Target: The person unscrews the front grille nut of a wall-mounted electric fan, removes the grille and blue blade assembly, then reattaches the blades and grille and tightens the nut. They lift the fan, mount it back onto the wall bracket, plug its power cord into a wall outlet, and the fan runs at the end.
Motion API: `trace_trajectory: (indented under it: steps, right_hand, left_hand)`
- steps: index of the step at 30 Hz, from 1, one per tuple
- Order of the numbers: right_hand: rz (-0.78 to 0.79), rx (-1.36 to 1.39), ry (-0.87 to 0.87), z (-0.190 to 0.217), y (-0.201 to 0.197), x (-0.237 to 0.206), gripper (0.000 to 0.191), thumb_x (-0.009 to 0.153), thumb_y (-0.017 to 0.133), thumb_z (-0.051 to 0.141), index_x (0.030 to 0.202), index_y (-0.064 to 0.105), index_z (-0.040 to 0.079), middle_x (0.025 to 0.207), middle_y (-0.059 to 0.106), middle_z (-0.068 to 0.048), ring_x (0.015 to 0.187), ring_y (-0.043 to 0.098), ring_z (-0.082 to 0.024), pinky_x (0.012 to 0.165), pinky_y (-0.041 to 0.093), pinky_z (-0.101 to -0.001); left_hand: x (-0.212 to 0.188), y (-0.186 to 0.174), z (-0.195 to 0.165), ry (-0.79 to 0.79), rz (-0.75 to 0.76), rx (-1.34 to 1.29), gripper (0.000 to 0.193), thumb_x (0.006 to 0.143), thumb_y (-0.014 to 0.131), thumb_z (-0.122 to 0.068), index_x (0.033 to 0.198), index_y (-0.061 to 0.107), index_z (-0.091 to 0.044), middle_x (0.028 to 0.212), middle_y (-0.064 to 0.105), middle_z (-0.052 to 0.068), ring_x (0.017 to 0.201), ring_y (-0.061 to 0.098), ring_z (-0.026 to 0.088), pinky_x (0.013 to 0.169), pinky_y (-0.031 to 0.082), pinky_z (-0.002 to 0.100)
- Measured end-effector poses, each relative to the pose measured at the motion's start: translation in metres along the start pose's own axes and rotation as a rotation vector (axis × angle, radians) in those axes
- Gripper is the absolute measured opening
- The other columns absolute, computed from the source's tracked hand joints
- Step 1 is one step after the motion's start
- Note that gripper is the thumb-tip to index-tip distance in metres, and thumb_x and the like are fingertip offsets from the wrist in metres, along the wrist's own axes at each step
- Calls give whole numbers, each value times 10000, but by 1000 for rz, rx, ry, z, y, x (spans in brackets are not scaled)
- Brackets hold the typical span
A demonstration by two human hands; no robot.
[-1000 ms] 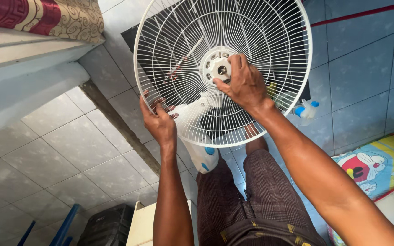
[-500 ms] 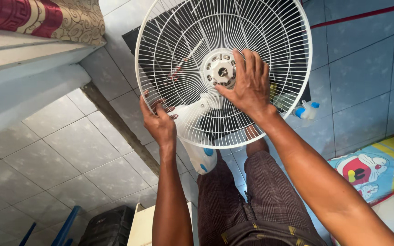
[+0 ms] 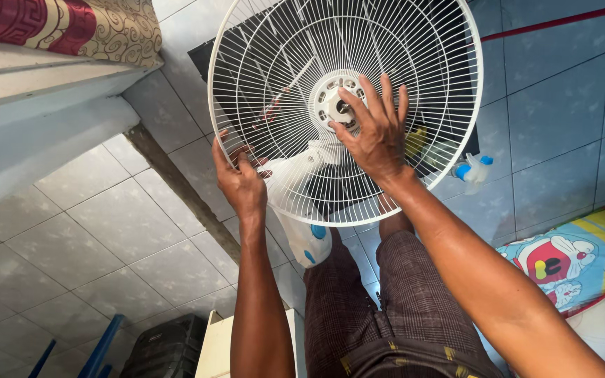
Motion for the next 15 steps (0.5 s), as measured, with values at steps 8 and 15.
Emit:
trace_trajectory:
  steps: [8, 15]
  right_hand:
    - [-2, 93, 43, 3, -11, 2, 383, 1067, 617, 443, 1361, 702, 213, 1542, 540, -213, 1527, 290, -502, 1241, 22, -648]
    - [33, 84, 57, -1, -9, 1, 381, 1100, 534, 438, 1385, 672, 227, 1561, 532, -192, 1538, 277, -496, 1234, -2, -663]
  left_hand:
    - [5, 4, 1, -140, 21, -57, 478, 1011, 448, 49, 1464, 477, -101, 1074, 679, 96, 848, 695, 137, 664, 641, 302]
    - [9, 4, -6, -77, 40, 8, 492, 1012, 450, 58, 1477, 482, -101, 1059, 698, 97, 854, 709, 143, 685, 629, 302]
Point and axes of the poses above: each hand's wrist, its own x-axis towards the middle knuckle, its own y-axis out of the palm, z = x × y, the point moved 7 cm from there along x, towards the middle knuckle
